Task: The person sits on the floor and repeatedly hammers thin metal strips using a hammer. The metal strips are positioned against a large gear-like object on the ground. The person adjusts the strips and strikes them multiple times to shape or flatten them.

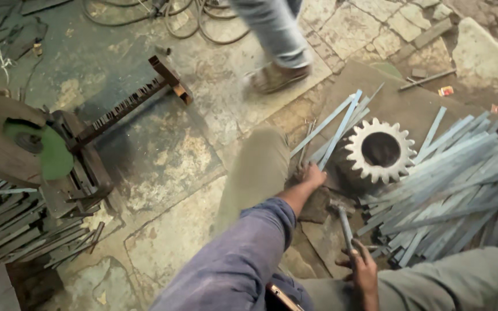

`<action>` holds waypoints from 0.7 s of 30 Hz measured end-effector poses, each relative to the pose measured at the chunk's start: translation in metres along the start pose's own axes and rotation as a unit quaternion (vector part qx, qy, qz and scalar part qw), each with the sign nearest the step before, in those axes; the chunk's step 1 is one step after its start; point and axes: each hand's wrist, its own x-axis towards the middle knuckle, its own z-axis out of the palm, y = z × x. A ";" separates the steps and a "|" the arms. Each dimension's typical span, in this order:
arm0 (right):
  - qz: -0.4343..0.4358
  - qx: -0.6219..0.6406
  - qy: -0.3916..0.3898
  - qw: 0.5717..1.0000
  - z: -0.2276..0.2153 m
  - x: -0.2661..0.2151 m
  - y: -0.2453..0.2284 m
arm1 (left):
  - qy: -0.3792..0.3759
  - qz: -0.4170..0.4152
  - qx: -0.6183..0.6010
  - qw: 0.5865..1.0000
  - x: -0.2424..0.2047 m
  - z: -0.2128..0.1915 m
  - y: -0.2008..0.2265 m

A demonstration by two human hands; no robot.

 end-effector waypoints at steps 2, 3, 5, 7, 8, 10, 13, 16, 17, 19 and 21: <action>-0.011 -0.017 0.014 1.000 -0.005 0.007 -0.003 | 0.016 -0.027 0.016 0.999 0.001 0.000 -0.002; -0.015 -0.025 0.022 0.999 -0.009 0.009 -0.004 | 0.030 -0.031 0.019 0.999 0.002 0.000 -0.006; -0.021 -0.027 0.021 0.999 -0.014 0.010 -0.009 | 0.026 -0.043 0.032 0.998 0.006 0.000 -0.008; -0.030 -0.031 0.019 0.999 -0.016 0.011 -0.014 | -0.013 -0.062 0.054 0.997 0.010 0.001 -0.016; -0.035 -0.033 0.018 0.999 -0.015 0.010 -0.016 | -0.006 -0.058 0.061 0.996 0.013 0.001 -0.019; -0.031 -0.031 0.030 0.999 -0.013 0.006 -0.021 | -0.004 -0.044 0.081 0.996 0.015 0.011 -0.024; -0.056 -0.033 0.026 0.998 -0.008 -0.001 -0.030 | 0.026 -0.061 0.118 0.991 0.036 0.023 -0.030; -0.064 -0.040 0.064 0.995 0.006 -0.012 -0.039 | 0.020 -0.065 0.117 0.991 0.051 0.034 -0.037; -0.070 -0.037 0.072 0.994 0.009 -0.017 -0.040 | 0.002 -0.088 0.117 0.989 0.048 0.040 -0.041; -0.098 -0.003 0.066 0.993 0.015 -0.015 -0.043 | 0.008 -0.095 0.120 0.988 0.051 0.044 -0.049; -0.110 0.006 0.071 0.991 0.019 -0.017 -0.043 | 0.045 -0.075 0.117 0.989 0.051 0.047 -0.055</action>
